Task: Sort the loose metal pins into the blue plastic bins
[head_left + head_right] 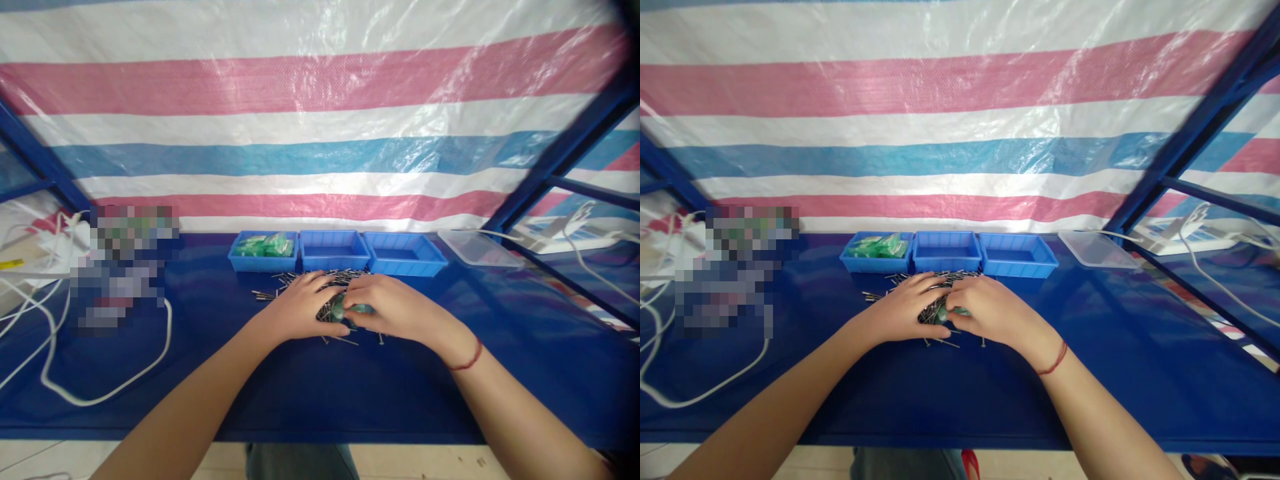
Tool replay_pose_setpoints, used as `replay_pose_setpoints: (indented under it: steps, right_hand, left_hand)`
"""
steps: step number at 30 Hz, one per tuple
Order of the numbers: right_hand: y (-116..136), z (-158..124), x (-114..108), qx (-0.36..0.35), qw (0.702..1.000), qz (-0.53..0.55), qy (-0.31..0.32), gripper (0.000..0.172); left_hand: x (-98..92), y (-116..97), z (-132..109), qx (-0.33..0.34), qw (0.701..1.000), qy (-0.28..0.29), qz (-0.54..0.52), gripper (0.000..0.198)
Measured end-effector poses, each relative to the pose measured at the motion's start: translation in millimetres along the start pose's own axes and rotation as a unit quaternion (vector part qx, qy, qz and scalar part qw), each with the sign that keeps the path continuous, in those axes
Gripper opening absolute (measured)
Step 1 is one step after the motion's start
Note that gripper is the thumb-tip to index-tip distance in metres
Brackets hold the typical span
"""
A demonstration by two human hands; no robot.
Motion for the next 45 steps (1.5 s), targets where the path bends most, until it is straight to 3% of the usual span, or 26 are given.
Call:
replay_pose_setpoints:
  steps: [4, 7, 11, 15, 21, 31, 40, 45]
  right_hand:
    - [1.0, 0.1, -1.3, 0.009, 0.998, -0.005, -0.062, 0.019]
    - [-0.2, -0.3, -2.2, 0.053, 0.99, 0.001, -0.133, 0.022]
    - [-6.2, -0.2, -0.3, 0.109, 0.97, 0.019, -0.215, 0.022]
    - [-12.1, 2.0, 5.3, 0.159, 0.951, 0.065, -0.256, 0.024]
    - [-24.0, 5.5, 16.5, 0.205, 0.92, 0.229, -0.243, 0.026]
    - [-29.6, 8.3, 21.8, 0.238, 0.861, 0.367, -0.259, 0.038]
    - [-33.0, 8.2, 19.9, 0.192, 0.881, 0.359, -0.242, 0.039]
    - [-33.0, 7.9, 19.1, 0.179, 0.894, 0.34, -0.229, 0.041]
  left_hand:
    - [-6.8, -1.0, 4.1, 0.031, 0.998, -0.06, -0.017, 0.044]
    - [-11.4, -0.2, 6.9, 0.008, 0.995, -0.098, -0.026, 0.027]
    - [-14.8, 3.1, 9.3, -0.066, 0.986, -0.142, -0.052, 0.026]
    - [-12.5, 8.5, 11.0, -0.113, 0.97, -0.171, -0.13, 0.021]
    - [-7.9, 20.0, 10.9, -0.159, 0.941, -0.218, -0.204, 0.02]
    - [-6.9, 26.5, 11.4, -0.181, 0.909, -0.26, -0.271, 0.03]
    - [-7.6, 25.9, 14.3, -0.234, 0.867, -0.235, -0.371, 0.032]
    - [-9.2, 21.9, 13.7, -0.236, 0.864, -0.226, -0.384, 0.033]
Point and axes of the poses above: each hand's wrist, its own z-axis towards the middle knuckle, its own x-axis out of the palm, y = z × x, the point moved 2 cm from there along z, towards the middle knuckle, and after that the axes turned 4 degrees about -y, right-handed, at the moved point
